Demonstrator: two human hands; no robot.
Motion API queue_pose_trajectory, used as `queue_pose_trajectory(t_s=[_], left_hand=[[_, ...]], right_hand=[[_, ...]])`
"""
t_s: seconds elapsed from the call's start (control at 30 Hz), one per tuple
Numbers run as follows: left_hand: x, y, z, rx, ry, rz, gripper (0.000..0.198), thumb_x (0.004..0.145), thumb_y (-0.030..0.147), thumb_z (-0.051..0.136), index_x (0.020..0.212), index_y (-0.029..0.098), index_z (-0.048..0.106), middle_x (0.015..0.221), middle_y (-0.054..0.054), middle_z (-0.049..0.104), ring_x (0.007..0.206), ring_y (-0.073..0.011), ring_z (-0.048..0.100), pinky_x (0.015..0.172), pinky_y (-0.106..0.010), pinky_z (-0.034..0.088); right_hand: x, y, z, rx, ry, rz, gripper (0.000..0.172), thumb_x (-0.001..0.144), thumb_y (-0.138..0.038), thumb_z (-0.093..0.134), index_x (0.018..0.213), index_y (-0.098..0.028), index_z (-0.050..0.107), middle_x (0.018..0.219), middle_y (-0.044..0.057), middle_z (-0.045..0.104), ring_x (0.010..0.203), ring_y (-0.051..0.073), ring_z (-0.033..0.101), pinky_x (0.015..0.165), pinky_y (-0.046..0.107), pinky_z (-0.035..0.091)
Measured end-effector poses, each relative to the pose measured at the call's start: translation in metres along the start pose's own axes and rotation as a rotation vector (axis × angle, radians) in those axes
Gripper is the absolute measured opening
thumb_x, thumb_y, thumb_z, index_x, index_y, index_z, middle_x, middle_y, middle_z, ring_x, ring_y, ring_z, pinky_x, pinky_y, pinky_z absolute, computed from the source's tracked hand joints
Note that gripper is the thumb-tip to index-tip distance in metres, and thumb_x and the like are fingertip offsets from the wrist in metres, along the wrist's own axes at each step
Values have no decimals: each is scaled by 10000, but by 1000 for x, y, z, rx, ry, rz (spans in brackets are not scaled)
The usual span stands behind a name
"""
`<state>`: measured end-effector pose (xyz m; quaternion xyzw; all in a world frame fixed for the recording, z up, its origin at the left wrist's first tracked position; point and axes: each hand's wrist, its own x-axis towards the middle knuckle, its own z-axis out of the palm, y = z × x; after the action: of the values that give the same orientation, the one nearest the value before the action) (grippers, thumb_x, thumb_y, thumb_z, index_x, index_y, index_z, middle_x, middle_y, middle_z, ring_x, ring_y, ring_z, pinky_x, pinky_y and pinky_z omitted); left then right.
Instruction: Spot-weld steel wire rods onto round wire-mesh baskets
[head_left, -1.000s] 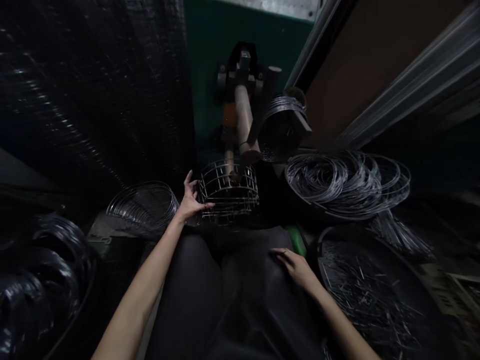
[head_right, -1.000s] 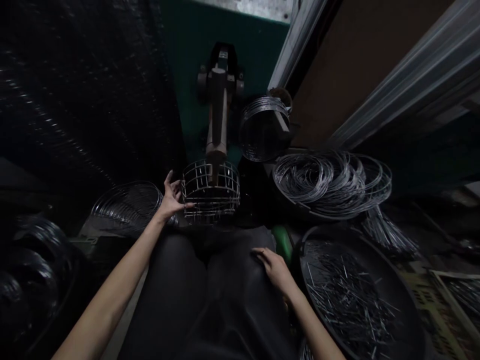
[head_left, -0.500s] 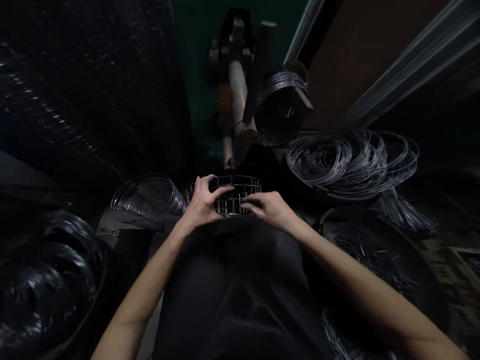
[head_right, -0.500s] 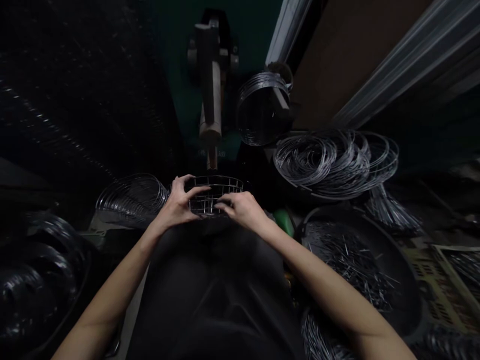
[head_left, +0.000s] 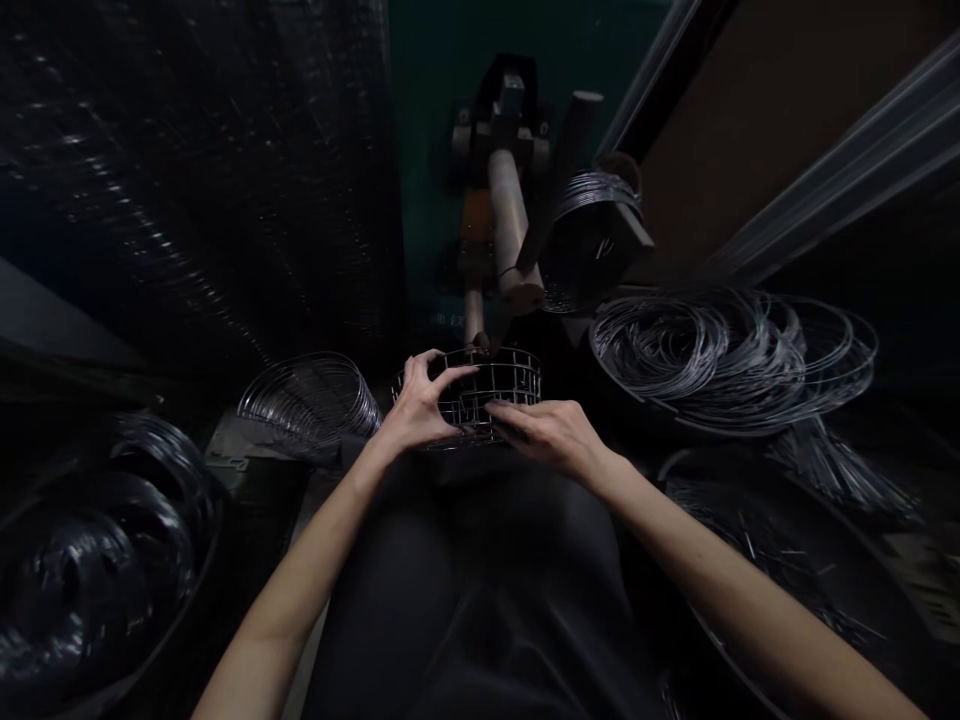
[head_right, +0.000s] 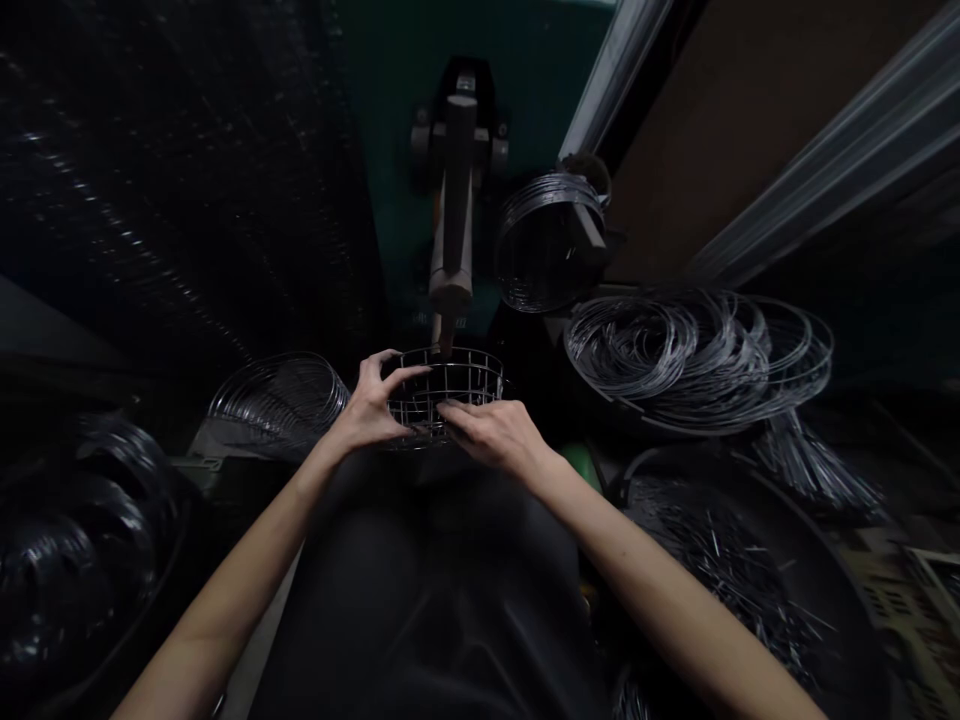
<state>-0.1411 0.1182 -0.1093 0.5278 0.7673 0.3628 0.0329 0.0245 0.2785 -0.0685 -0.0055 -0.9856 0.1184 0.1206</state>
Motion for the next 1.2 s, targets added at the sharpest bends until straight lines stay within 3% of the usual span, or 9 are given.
queue_pose_trajectory(t_s=[0.33,0.53,0.7,0.97,1.2], left_hand=[[13,-3,-8,-12,-24,-36,876,524,435,873,1315,336,509,1321,-101,255,1264,-376,299,1057,-569,354],[16,-1,-14,-92,-63,-41,896,480,459,890,1292,329,533,1230,-85,354,1185,-325,394,1047,-533,385],[23,-3,-16,-89,-72,-91,907,450,437,900,1277,333,544,1233,-80,349,1205,-335,385,1050,-530,386],[45,-16,-16,-79,-44,-87,903,449,454,901,1270,308,554,1227,-79,355,1223,-331,376,1083,-510,353],[56,-21,-15,-76,1,-150,907,451,453,895,1277,320,545,1226,-74,351,1215,-327,372,1077,-508,352]], right_hand=[[13,6,-1,-137,-9,-39,308,917,-328,498,1174,-293,663,1097,-1,709,780,169,712,551,234,465],[13,5,-2,-44,22,25,297,906,-354,524,1164,-309,666,1096,-2,709,857,182,709,602,240,489],[15,4,-7,34,17,44,285,911,-321,537,1162,-304,671,1085,0,713,896,199,708,646,257,517],[29,13,5,75,143,150,261,915,-285,543,1142,-280,671,1089,7,717,912,190,692,732,274,520],[39,25,9,197,362,271,116,864,-295,600,854,-237,700,859,39,632,740,161,609,667,264,467]])
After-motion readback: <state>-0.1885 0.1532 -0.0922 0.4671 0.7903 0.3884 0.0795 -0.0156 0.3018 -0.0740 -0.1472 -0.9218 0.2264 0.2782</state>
